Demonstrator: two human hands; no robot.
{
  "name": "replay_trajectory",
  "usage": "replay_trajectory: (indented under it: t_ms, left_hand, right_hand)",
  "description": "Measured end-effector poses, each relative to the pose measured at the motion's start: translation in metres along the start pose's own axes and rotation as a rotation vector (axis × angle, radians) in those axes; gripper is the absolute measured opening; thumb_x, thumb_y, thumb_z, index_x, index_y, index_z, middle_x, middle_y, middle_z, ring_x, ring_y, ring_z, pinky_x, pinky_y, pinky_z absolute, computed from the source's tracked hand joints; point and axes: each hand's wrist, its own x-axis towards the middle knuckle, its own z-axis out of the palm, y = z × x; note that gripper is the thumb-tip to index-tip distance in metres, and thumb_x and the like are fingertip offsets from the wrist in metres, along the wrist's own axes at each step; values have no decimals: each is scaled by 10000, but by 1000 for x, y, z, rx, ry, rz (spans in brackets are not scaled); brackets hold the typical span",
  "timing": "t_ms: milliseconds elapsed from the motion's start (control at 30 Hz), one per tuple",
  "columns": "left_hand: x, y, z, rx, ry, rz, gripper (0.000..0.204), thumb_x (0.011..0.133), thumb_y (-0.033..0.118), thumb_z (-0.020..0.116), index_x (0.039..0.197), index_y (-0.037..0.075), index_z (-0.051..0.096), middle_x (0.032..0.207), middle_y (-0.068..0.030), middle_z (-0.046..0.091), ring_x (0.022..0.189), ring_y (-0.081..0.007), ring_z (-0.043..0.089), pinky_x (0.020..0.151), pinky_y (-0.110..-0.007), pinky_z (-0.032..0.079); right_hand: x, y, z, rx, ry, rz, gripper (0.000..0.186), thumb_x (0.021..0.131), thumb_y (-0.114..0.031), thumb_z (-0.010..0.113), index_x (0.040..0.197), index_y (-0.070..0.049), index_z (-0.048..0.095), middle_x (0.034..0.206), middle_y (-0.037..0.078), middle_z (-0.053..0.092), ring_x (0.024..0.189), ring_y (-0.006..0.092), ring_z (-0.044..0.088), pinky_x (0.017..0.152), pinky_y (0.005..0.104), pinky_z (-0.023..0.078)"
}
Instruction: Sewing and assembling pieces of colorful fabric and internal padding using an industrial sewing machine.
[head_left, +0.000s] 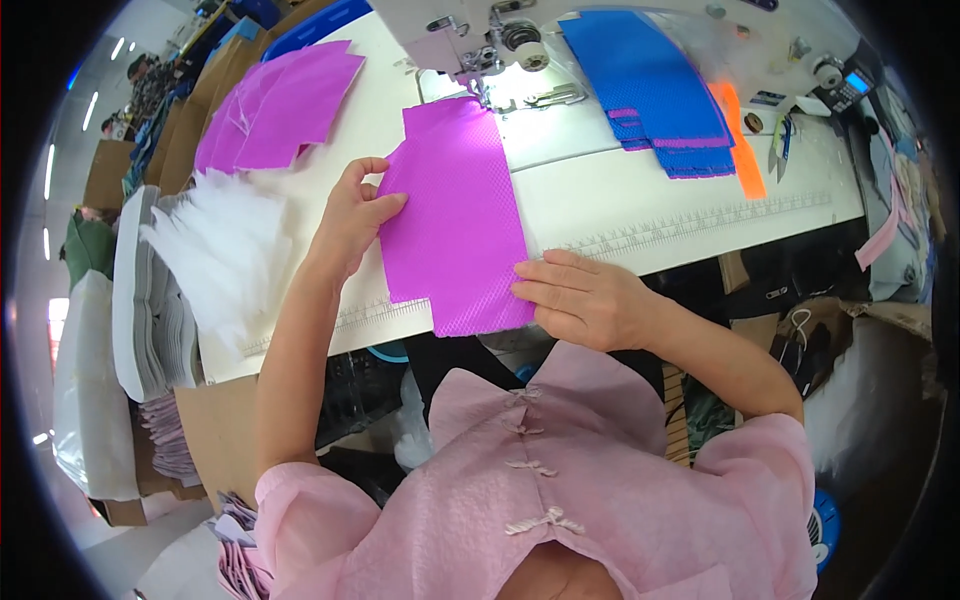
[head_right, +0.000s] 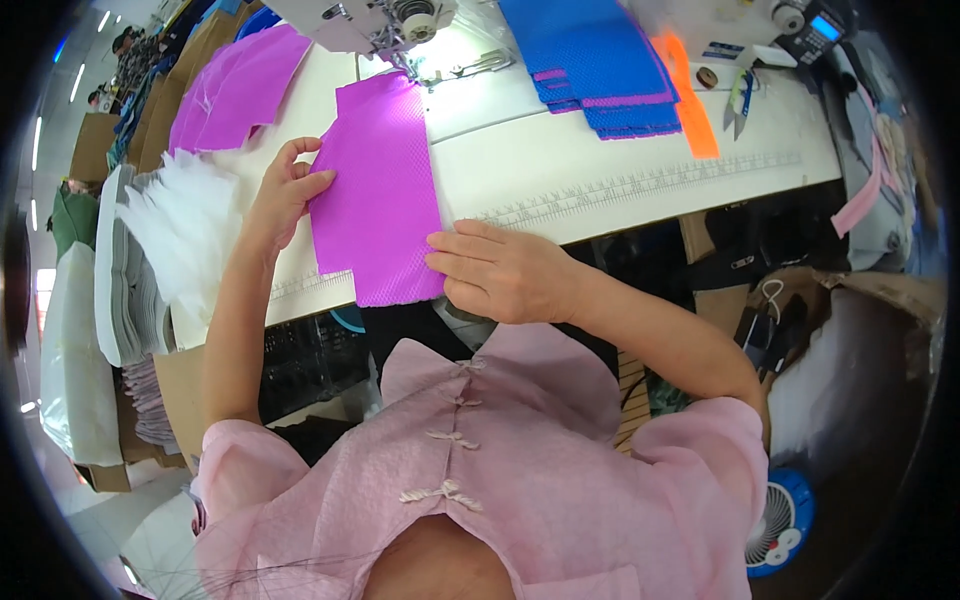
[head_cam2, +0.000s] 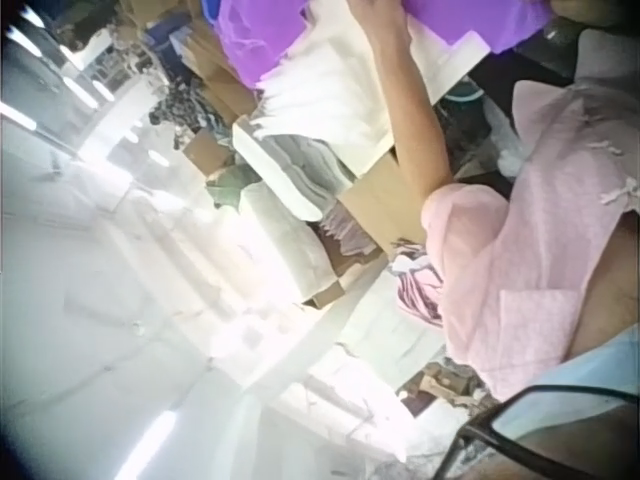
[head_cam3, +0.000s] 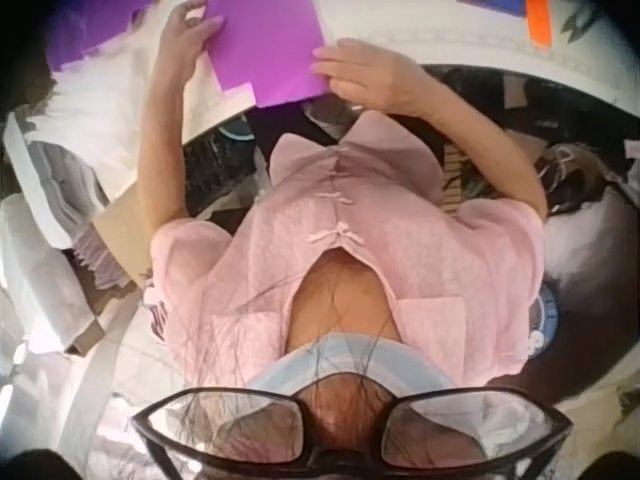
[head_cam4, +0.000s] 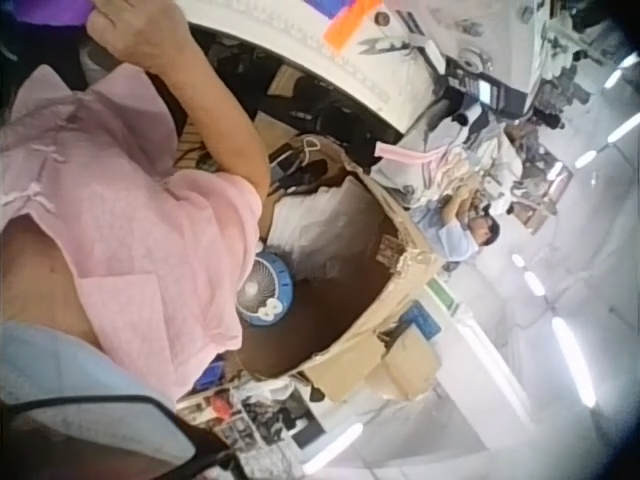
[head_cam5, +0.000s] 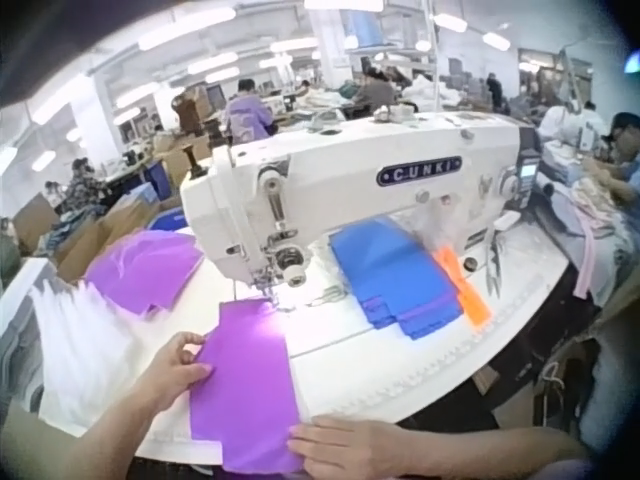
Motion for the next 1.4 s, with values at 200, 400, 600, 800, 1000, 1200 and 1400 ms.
replay_trajectory:
  t_ms: [200, 400, 600, 800, 1000, 1200, 1400]
  left_hand:
    - [-1, -12, 1, 469, 201, 296, 465, 738, 80, 628, 1159, 27, 437, 895, -124, 533, 799, -221, 547, 677, -317, 440]
    - [8, 4, 45, 806, 229, 1090, 314, 727, 221, 650, 984, 54, 578, 1118, -159, 525, 1097, -332, 450, 923, -429, 355]
    - [24, -8, 60, 915, 56, 1043, 392, 776, 368, 593, 1042, 82, 562, 1144, -94, 530, 1165, -309, 410, 943, -534, 298]
    - [18, -13, 67, 946, 78, 960, 407, 800, 393, 550, 1074, 93, 549, 1186, -83, 493, 1192, -287, 384, 933, -575, 277]
    - [21, -12, 66, 913, 85, 970, 387, 784, 381, 567, 1039, 90, 570, 1159, -68, 503, 1167, -248, 404, 928, -551, 285]
    - [37, -10, 63, 881, 119, 990, 358, 770, 363, 585, 997, 86, 591, 1115, -58, 517, 1133, -219, 427, 899, -535, 312]
    - [46, 0, 59, 920, 115, 947, 295, 786, 300, 576, 991, 87, 580, 1091, -83, 512, 1060, -279, 448, 902, -439, 340]
  right_hand:
    - [3, -2, 2, -19, 40, -12, 81, 684, -77, 568, 712, -20, 518, 944, 133, 595, 933, 258, 581, 806, 359, 496]
    - [0, -1, -4, 24, -30, 15, 130, 670, -13, 613, 769, -7, 528, 955, 150, 605, 937, 290, 596, 801, 392, 512]
    - [3, 0, -7, 39, -48, 7, 137, 664, -8, 615, 772, -2, 531, 956, 151, 604, 934, 297, 597, 794, 401, 513]
    - [3, -2, -12, 49, -123, 48, 131, 672, -2, 614, 775, -8, 533, 976, 148, 605, 958, 295, 591, 835, 423, 483]
    - [10, 0, -12, 79, -162, 171, 91, 713, -55, 582, 770, 0, 537, 977, 148, 593, 974, 292, 571, 847, 415, 466]
    - [16, 14, -16, 96, -231, 198, 174, 704, 4, 602, 850, -17, 509, 1016, 127, 579, 987, 301, 558, 868, 408, 451]
    - [21, 27, -13, 116, -233, 246, 178, 719, -52, 585, 881, -9, 528, 1030, 131, 568, 1008, 306, 534, 901, 411, 419]
